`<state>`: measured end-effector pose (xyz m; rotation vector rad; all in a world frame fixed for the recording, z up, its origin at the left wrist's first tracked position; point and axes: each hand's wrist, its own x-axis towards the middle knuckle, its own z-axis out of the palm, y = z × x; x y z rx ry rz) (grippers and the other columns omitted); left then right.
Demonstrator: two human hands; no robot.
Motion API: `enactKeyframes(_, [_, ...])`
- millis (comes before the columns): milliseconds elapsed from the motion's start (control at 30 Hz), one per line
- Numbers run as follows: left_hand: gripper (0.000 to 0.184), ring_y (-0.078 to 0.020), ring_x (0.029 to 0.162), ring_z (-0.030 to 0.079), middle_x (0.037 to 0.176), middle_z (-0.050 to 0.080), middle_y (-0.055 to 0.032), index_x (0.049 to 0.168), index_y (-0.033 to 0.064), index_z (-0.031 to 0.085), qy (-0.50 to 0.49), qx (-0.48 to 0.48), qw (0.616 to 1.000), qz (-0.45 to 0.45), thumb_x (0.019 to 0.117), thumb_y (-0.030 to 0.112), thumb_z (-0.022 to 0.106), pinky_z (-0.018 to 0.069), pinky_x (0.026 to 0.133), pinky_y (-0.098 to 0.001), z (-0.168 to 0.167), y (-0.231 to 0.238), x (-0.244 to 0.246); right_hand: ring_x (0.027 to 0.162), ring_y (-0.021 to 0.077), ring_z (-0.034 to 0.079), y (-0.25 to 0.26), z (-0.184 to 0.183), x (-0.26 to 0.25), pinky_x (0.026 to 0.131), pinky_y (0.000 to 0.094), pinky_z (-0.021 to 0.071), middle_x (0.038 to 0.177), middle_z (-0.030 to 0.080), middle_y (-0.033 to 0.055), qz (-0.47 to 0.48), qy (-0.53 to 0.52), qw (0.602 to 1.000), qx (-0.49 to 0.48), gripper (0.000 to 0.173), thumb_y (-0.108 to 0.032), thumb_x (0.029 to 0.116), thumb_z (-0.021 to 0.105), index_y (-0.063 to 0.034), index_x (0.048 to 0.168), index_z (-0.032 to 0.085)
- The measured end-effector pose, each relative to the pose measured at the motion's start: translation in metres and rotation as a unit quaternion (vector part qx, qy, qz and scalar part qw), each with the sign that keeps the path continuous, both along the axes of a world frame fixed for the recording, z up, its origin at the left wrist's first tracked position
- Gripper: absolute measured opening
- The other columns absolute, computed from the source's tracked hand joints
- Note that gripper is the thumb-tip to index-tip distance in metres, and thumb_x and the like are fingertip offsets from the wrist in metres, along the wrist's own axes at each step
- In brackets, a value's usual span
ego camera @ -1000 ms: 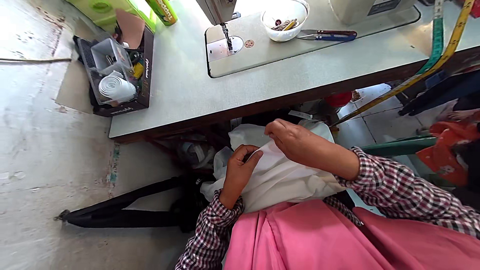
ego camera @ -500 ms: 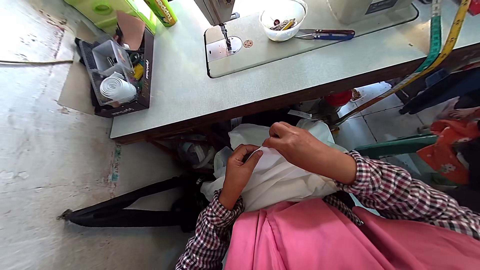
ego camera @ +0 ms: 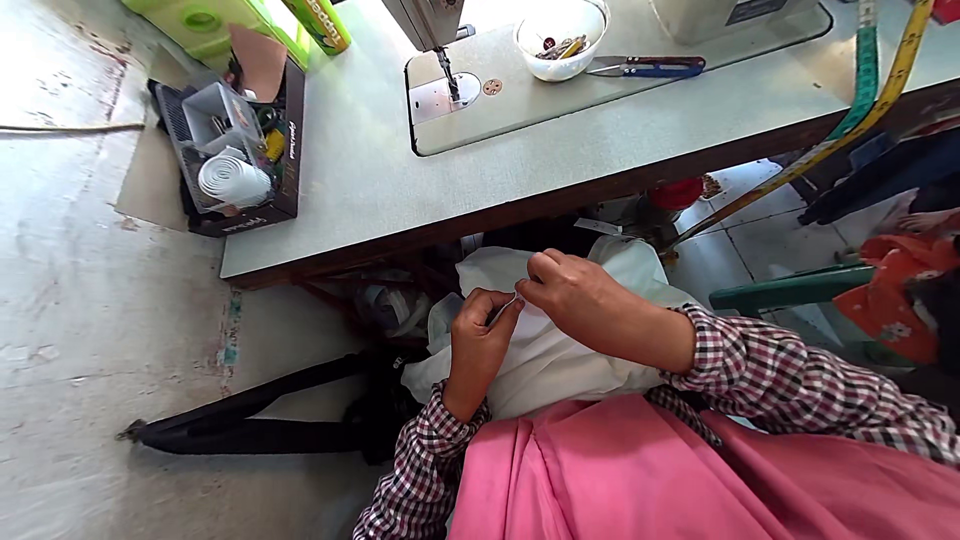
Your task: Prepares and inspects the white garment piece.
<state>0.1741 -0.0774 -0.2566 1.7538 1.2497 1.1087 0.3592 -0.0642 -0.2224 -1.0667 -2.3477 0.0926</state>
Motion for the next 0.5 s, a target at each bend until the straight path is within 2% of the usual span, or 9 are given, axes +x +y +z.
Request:
enactKeyframes(133, [0.006, 0.0011, 0.08, 0.06, 0.086, 0.063, 0.002, 0.091, 0.0034, 0.075, -0.013, -0.004, 1.0, -0.028, 0.09, 0.009, 0.073, 0.0514, 0.073, -0.0131, 0.001, 0.002, -0.002, 0.082, 0.0314, 0.067, 0.001, 0.005, -0.006, 0.062, 0.0394, 0.0556, 0.088, 0.063, 0.0161, 0.004, -0.022, 0.997, -0.076, 0.017, 0.006, 0.0868, 0.069, 0.0007, 0.102, 0.074])
enactKeyframes(233, [0.007, -0.0006, 0.078, 0.06, 0.09, 0.063, 0.0008, 0.093, 0.0038, 0.074, -0.031, -0.067, 0.996, -0.048, 0.0877, 0.008, 0.076, 0.0524, 0.07, -0.0143, 0.004, 0.004, -0.008, 0.085, 0.0324, 0.066, 0.012, 0.012, 0.001, 0.067, 0.0428, 0.0558, 0.09, 0.063, 0.0174, 0.044, -0.025, 0.989, -0.141, 0.007, 0.004, 0.0888, 0.068, 0.0015, 0.093, 0.073])
enactKeyframes(367, [0.016, 0.0009, 0.069, 0.053, 0.091, 0.056, 0.0005, 0.094, 0.0046, 0.065, -0.026, -0.138, 0.989, -0.044, 0.0856, 0.01, 0.078, 0.0467, 0.063, -0.0125, 0.009, 0.006, -0.01, 0.089, 0.0298, 0.065, 0.027, 0.031, 0.008, 0.073, 0.0424, 0.0537, 0.093, 0.063, 0.0151, 0.089, -0.077, 0.97, -0.215, 0.008, 0.0, 0.0926, 0.066, -0.0008, 0.095, 0.074])
enactKeyframes(500, [0.006, -0.0034, 0.08, 0.06, 0.093, 0.063, 0.0003, 0.091, 0.0061, 0.074, -0.048, -0.158, 0.984, -0.073, 0.087, 0.008, 0.076, 0.0525, 0.072, -0.0173, 0.01, 0.01, -0.012, 0.091, 0.0273, 0.064, 0.039, 0.038, 0.012, 0.077, 0.0421, 0.0528, 0.097, 0.063, 0.0142, 0.12, -0.098, 0.951, -0.269, 0.01, -0.001, 0.0942, 0.065, -0.0014, 0.094, 0.074])
